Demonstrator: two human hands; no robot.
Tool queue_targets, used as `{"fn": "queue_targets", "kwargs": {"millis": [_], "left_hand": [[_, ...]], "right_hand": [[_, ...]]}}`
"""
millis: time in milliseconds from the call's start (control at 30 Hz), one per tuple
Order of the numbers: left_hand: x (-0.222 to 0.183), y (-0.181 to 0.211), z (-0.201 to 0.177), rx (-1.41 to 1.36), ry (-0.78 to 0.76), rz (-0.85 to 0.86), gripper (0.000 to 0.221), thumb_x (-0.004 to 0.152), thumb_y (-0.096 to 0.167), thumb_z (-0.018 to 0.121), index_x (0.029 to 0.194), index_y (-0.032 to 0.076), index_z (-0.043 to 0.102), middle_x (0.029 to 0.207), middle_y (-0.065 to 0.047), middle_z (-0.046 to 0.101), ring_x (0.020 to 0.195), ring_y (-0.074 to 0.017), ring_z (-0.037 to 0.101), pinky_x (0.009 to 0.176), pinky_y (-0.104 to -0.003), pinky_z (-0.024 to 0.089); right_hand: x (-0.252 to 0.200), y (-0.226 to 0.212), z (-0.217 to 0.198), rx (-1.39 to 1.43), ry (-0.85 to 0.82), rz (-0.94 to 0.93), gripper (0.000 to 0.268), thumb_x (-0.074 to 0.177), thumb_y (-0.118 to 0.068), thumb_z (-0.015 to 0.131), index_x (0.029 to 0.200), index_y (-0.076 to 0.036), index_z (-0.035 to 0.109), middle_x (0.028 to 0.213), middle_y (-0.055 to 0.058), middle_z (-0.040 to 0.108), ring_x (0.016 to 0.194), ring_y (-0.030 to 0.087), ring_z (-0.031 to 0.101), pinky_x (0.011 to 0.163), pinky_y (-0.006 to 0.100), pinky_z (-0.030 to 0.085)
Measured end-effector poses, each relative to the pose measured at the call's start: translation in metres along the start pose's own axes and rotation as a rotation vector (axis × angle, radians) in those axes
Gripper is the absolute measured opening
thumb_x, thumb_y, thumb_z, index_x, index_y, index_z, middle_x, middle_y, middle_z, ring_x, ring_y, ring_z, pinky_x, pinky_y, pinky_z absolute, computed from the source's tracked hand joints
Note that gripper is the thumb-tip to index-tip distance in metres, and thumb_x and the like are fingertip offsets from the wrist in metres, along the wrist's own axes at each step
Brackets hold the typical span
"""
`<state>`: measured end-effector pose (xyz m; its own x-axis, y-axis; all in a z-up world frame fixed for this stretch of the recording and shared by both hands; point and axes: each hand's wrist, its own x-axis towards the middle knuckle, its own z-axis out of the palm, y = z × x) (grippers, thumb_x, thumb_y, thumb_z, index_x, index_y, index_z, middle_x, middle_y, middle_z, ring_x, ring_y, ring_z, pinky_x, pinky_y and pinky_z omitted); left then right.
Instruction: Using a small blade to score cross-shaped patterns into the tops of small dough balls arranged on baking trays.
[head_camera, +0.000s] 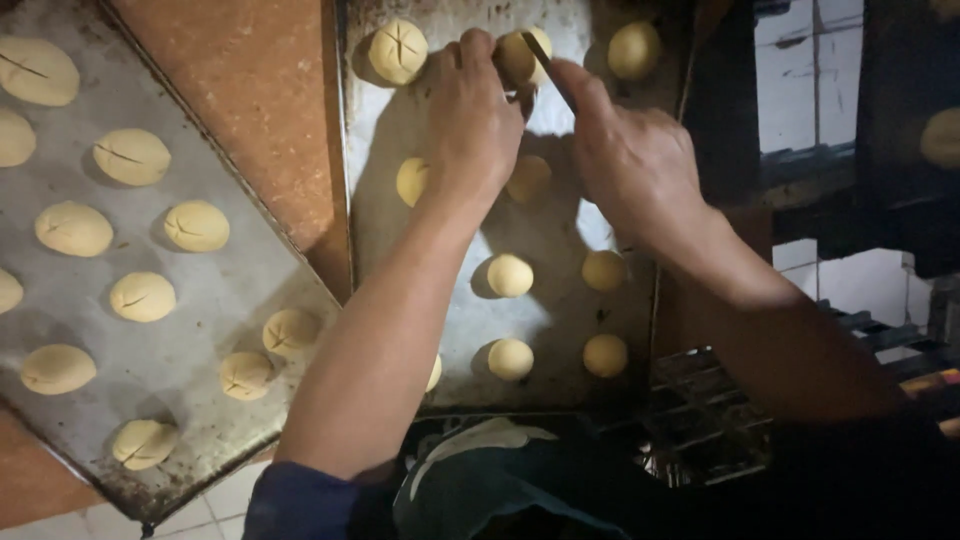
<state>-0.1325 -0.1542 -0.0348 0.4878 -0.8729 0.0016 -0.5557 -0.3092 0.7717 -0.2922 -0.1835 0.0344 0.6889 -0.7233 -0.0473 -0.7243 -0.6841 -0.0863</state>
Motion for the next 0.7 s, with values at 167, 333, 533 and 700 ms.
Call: {"fn": "queue_targets", "kwargs": {"millis": [167, 333, 533, 700], "left_hand": [[0.002, 0.005, -0.006, 0.093, 0.015, -0.016, 0.034, 0.073, 0.016, 0.064, 0.105, 0.018, 0.053, 0.101, -0.011, 0.059, 0.1, -0.0385, 0.057, 0.081, -0.05, 0.044], [0.005, -0.003, -0.003, 0.088, 0.1, 0.104, 0.028, 0.081, 0.017, 0.072, 0.105, 0.02, 0.058, 0.092, -0.006, 0.066, 0.091, -0.0305, 0.059, 0.076, -0.044, 0.046], [0.002, 0.001, 0.0, 0.045, 0.14, 0.098, 0.045, 0.076, 0.013, 0.073, 0.117, 0.019, 0.056, 0.11, -0.008, 0.065, 0.104, -0.0295, 0.064, 0.083, -0.046, 0.051], [0.002, -0.001, 0.005, 0.06, 0.231, 0.146, 0.027, 0.083, 0.021, 0.072, 0.097, 0.013, 0.05, 0.089, -0.014, 0.06, 0.09, -0.0384, 0.056, 0.072, -0.05, 0.045]], "right_hand": [[0.021, 0.0, 0.004, 0.073, 0.033, -0.059, 0.057, 0.093, -0.012, 0.046, 0.15, -0.015, 0.038, 0.068, 0.008, 0.069, 0.056, 0.039, 0.066, 0.052, 0.051, 0.051], [-0.009, -0.004, -0.048, 0.015, -0.326, 0.089, 0.062, 0.092, -0.006, 0.043, 0.151, -0.023, 0.036, 0.056, 0.008, 0.061, 0.044, 0.036, 0.056, 0.043, 0.05, 0.047], [-0.017, 0.026, -0.017, -0.003, 0.112, -0.187, 0.056, 0.095, -0.004, 0.052, 0.151, -0.011, 0.046, 0.065, 0.001, 0.059, 0.053, 0.025, 0.054, 0.051, 0.041, 0.044], [0.012, 0.017, 0.008, -0.092, 0.216, -0.222, 0.058, 0.091, -0.006, 0.056, 0.147, -0.014, 0.05, 0.06, 0.002, 0.06, 0.048, 0.025, 0.059, 0.046, 0.042, 0.046]]}}
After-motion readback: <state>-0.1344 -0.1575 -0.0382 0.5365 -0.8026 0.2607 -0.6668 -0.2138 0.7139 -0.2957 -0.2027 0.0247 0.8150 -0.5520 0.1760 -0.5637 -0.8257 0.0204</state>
